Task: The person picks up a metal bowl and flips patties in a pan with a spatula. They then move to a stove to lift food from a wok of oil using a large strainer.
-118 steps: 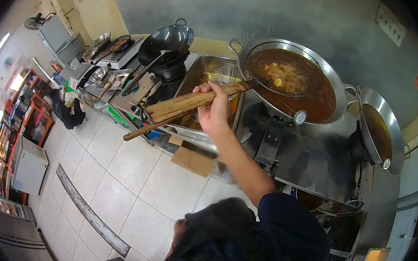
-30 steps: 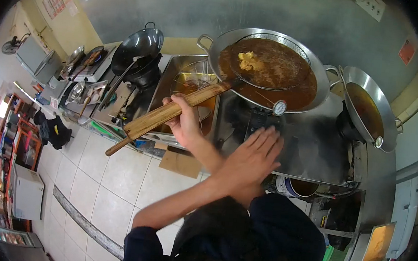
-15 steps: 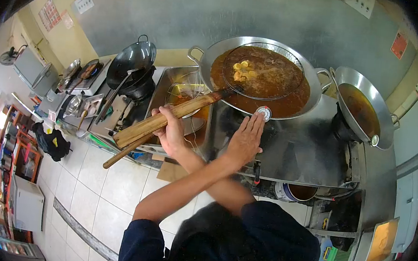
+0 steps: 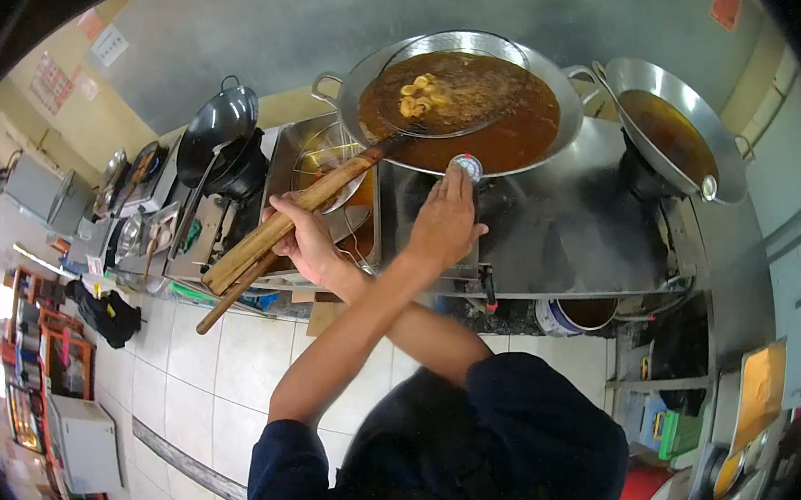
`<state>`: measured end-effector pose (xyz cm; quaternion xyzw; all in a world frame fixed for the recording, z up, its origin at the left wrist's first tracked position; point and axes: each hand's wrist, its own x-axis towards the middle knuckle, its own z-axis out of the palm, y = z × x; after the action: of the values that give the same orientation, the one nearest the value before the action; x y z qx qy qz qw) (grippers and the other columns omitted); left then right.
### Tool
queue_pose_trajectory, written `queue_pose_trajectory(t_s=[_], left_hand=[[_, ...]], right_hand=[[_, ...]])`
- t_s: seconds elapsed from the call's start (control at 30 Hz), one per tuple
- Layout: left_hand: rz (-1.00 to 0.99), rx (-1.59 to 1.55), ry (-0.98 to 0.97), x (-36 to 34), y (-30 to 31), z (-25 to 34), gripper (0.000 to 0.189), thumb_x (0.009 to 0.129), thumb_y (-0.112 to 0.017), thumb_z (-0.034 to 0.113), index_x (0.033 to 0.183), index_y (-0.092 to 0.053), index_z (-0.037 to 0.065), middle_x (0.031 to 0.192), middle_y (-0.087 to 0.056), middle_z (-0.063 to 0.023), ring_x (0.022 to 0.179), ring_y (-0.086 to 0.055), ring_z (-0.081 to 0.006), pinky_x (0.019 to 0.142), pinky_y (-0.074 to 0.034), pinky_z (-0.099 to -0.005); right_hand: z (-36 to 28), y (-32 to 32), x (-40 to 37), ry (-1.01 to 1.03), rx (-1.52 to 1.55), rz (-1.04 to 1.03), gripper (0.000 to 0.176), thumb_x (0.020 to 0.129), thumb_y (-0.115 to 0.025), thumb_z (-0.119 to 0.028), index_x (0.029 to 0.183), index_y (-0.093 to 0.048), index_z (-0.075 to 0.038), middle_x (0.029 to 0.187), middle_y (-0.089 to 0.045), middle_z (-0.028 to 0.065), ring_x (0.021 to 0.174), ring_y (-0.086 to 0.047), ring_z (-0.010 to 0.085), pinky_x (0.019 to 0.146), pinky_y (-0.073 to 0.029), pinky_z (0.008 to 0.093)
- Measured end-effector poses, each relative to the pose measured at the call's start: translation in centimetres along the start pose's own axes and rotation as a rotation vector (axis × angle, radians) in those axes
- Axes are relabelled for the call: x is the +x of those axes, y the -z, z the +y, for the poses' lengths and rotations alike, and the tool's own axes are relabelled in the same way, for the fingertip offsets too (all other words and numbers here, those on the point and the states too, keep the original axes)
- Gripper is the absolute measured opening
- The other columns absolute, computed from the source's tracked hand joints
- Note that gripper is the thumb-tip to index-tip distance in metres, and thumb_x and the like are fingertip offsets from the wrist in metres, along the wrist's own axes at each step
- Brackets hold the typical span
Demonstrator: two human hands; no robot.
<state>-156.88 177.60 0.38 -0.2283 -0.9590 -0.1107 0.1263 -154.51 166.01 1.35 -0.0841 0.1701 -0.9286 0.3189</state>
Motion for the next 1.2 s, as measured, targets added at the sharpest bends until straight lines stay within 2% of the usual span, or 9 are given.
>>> queue_pose_trajectory(t_s=[0.33, 0.43, 0.5, 0.63, 0.7, 0.87, 0.93, 1.07, 1.2], left_hand=[[0.006, -0.254, -0.031, -5.7, 3.8, 3.1, 0.069, 0.082, -0.065, 0.031, 0.131, -0.036, -0.008, 0.135, -0.038, -0.0255, 0.120, -0.044, -0.0402, 0.101, -0.037, -0.0409], [0.032, -0.314, -0.010, -8.4, 5.5, 3.7, 0.064, 0.082, -0.066, 0.025, 0.132, -0.039, -0.004, 0.136, -0.039, -0.0208, 0.120, -0.047, -0.0360, 0.100, -0.038, -0.0394], [0.062, -0.638, 0.038, -10.9, 6.0, 3.3, 0.055, 0.085, -0.064, 0.020, 0.129, -0.042, -0.004, 0.131, -0.048, -0.0213, 0.121, -0.047, -0.0316, 0.100, -0.037, -0.0397], [0.077, -0.685, 0.104, -16.0, 7.2, 2.9, 0.047, 0.088, -0.060, 0.017, 0.127, -0.045, -0.004, 0.125, -0.054, -0.0174, 0.116, -0.051, -0.0261, 0.099, -0.039, -0.0372], [0.116, -0.915, 0.276, -18.7, 7.0, 2.9, 0.041, 0.088, -0.058, 0.012, 0.125, -0.047, -0.003, 0.117, -0.058, -0.0151, 0.111, -0.055, -0.0234, 0.098, -0.039, -0.0348], [0.360, -1.080, 0.484, -26.4, 2.8, 4.6, 0.028, 0.092, -0.054, 0.011, 0.115, -0.053, -0.004, 0.111, -0.061, -0.0140, 0.104, -0.056, -0.0191, 0.093, -0.042, -0.0306], [0.276, -1.006, 0.638, -29.6, 0.8, 6.6, 0.025, 0.092, -0.054, 0.010, 0.114, -0.054, -0.003, 0.108, -0.062, -0.0122, 0.102, -0.058, -0.0174, 0.090, -0.044, -0.0296], [0.210, -0.971, 0.668, -37.3, -4.8, 11.1, 0.025, 0.092, -0.054, 0.006, 0.116, -0.055, 0.001, 0.103, -0.064, -0.0091, 0.095, -0.060, -0.0156, 0.085, -0.047, -0.0278], [0.054, -0.956, 0.961, -45.5, -11.6, 16.2, 0.027, 0.090, -0.056, 0.005, 0.116, -0.054, -0.001, 0.107, -0.063, -0.0117, 0.096, -0.060, -0.0175, 0.083, -0.049, -0.0292]], right_hand=[[-0.5, -0.1, 0.7, 0.031, 0.013, 0.074, 0.031, 0.079, -0.069, -0.041, 0.079, -0.052, -0.014, 0.067, -0.056, -0.0004, 0.049, -0.047, 0.0074, 0.041, -0.029, 0.0194], [-1.6, 0.1, -0.5, 0.029, 0.044, 0.114, 0.035, 0.079, -0.069, -0.046, 0.081, -0.053, -0.015, 0.069, -0.057, -0.0002, 0.049, -0.047, 0.0079, 0.042, -0.029, 0.0195], [-1.8, 0.5, -1.1, 0.039, 0.073, 0.107, 0.038, 0.079, -0.068, -0.049, 0.082, -0.053, -0.014, 0.073, -0.058, 0.0001, 0.049, -0.049, 0.0089, 0.042, -0.030, 0.0197], [-2.2, 1.3, -2.4, 0.060, 0.038, 0.104, 0.039, 0.079, -0.067, -0.049, 0.080, -0.052, -0.013, 0.075, -0.059, 0.0016, 0.051, -0.049, 0.0091, 0.044, -0.032, 0.0201], [-2.7, 1.2, -3.0, 0.047, 0.023, 0.069, 0.039, 0.080, -0.066, -0.049, 0.079, -0.052, -0.013, 0.074, -0.059, 0.0015, 0.051, -0.048, 0.0092, 0.044, -0.032, 0.0201], [-2.1, 1.4, -5.6, 0.042, -0.078, 0.110, 0.040, 0.081, -0.062, -0.054, 0.079, -0.055, -0.014, 0.080, -0.058, 0.0011, 0.059, -0.051, 0.0091, 0.046, -0.032, 0.0197], [-1.4, 1.9, -8.5, 0.032, -0.097, 0.033, 0.043, 0.080, -0.063, -0.055, 0.088, -0.055, -0.013, 0.082, -0.058, 0.0016, 0.061, -0.051, 0.0095, 0.047, -0.033, 0.0202], [2.9, 5.7, -15.5, -0.131, -0.260, 0.066, 0.050, 0.079, -0.064, -0.054, 0.103, -0.049, -0.012, 0.087, -0.058, 0.0025, 0.062, -0.052, 0.0104, 0.049, -0.039, 0.0224], [5.2, 13.9, -22.6, -0.292, -0.471, 0.279, 0.041, 0.081, -0.064, -0.048, 0.093, -0.052, -0.011, 0.078, -0.058, 0.0014, 0.056, -0.051, 0.0104, 0.049, -0.041, 0.0227]])
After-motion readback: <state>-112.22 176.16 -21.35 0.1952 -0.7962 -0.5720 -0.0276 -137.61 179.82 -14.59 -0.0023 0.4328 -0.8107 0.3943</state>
